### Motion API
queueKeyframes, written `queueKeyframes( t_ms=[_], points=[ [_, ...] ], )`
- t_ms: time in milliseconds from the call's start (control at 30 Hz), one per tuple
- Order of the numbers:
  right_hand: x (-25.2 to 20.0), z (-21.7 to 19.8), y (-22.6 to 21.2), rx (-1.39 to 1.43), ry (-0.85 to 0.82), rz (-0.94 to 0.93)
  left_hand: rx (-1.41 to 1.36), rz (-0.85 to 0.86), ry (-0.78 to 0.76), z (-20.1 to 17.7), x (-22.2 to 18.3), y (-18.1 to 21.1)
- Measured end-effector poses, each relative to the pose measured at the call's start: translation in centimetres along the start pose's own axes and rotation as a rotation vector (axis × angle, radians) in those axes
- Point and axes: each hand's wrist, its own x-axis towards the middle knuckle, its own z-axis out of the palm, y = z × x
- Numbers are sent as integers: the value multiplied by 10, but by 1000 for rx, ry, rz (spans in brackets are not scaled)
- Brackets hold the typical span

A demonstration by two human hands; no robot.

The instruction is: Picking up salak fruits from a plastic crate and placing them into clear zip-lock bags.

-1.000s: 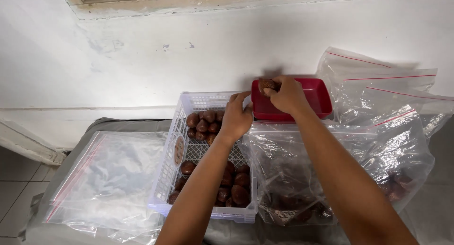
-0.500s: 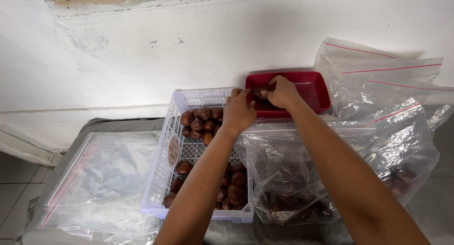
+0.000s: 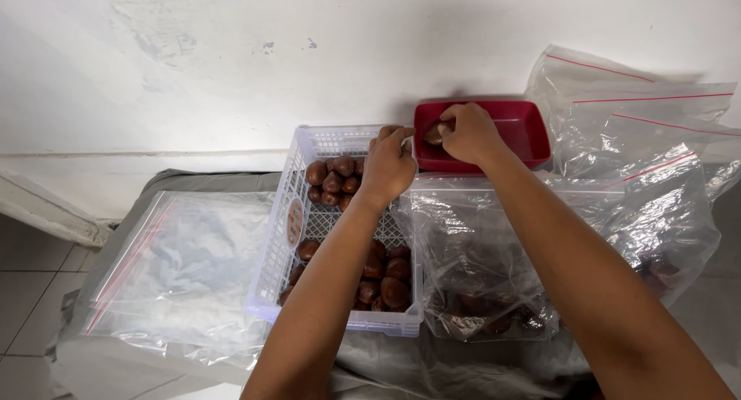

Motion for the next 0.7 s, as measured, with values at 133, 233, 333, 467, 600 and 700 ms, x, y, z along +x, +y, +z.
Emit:
queueKeyframes(
  t_ms=[133,233,333,467,600,700],
  points=[
    [-30,-1,-55,30,75,-155,-48,23,70,-32,-27,-12],
    [-57,8,-99,176,203,-449,-103,50,153,-57,-49,-35],
    [-82,35,-136,351,187,-568,-69,-39,183,-74,-75,-68],
    [-111,96,-147,387,-113,-389,-89,-199,94,-65,-111,-120],
    [-129,146,-120,126,-316,-208,145,-361,-185,-28,-127,-203],
    [-141,152,-106,-136,-441,-98,65,-338,-296,-14,-125,-202]
  ],
)
